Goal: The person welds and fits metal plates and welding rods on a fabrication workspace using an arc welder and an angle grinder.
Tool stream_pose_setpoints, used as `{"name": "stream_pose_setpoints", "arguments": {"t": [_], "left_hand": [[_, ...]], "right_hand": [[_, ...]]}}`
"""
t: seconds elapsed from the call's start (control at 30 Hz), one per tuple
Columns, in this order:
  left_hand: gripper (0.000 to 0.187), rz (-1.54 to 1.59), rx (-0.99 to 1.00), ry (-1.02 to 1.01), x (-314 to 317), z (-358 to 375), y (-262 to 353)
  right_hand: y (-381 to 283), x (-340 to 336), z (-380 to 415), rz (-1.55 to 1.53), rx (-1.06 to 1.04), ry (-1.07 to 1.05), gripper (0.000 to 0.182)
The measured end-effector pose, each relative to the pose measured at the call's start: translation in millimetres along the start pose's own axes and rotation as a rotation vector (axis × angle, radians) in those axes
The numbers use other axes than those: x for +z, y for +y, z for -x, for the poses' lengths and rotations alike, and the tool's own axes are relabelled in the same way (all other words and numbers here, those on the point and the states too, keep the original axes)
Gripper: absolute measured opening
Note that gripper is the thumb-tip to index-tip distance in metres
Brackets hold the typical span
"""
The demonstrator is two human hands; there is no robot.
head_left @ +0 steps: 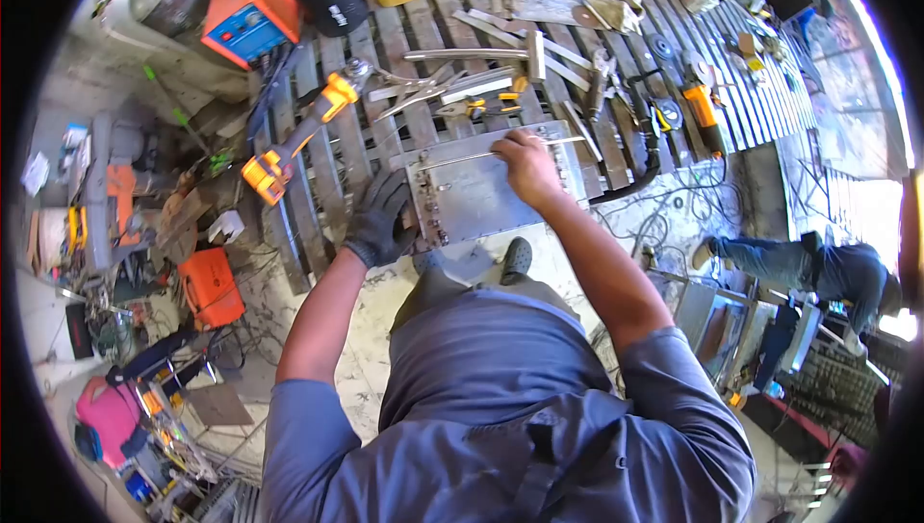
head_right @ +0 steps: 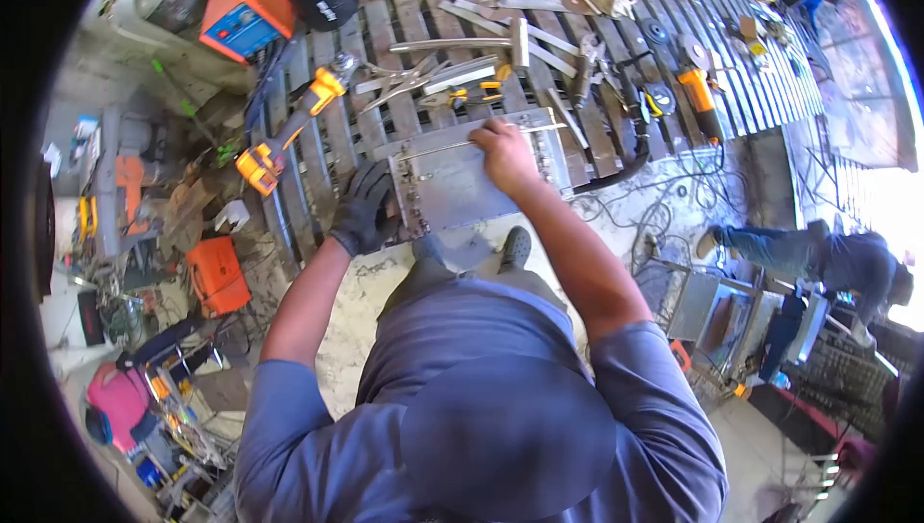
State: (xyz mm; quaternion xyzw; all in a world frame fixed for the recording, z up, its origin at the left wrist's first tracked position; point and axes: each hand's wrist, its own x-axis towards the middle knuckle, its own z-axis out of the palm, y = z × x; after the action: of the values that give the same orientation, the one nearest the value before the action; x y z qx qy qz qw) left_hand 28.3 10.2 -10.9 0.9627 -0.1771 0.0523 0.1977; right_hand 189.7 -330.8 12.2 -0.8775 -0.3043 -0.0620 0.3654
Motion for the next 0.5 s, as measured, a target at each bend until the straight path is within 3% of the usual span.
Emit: {"name": "stream_pose_setpoints", "arguments": {"t": [0.1,0.2,0.5], "left_hand": [[0.087,0.039,0.001,0.031,-1.9,-2.5,3.0],[0.088,0.025,-0.004,0.023,-4.9,-4.9,3.9],[0.083,0.026,0.036,0.028,1.2,-7.2,-4.5]], "right_hand": [[-1.1,22.6,-4.2,0.107,0.047,-0.079,0.036],[-6.1,35.8,1.4,0.132,0.03,-0.06,0.041],[-6.2,50.4,6.0,0.177,0.016,-0.017,0.041]]}}
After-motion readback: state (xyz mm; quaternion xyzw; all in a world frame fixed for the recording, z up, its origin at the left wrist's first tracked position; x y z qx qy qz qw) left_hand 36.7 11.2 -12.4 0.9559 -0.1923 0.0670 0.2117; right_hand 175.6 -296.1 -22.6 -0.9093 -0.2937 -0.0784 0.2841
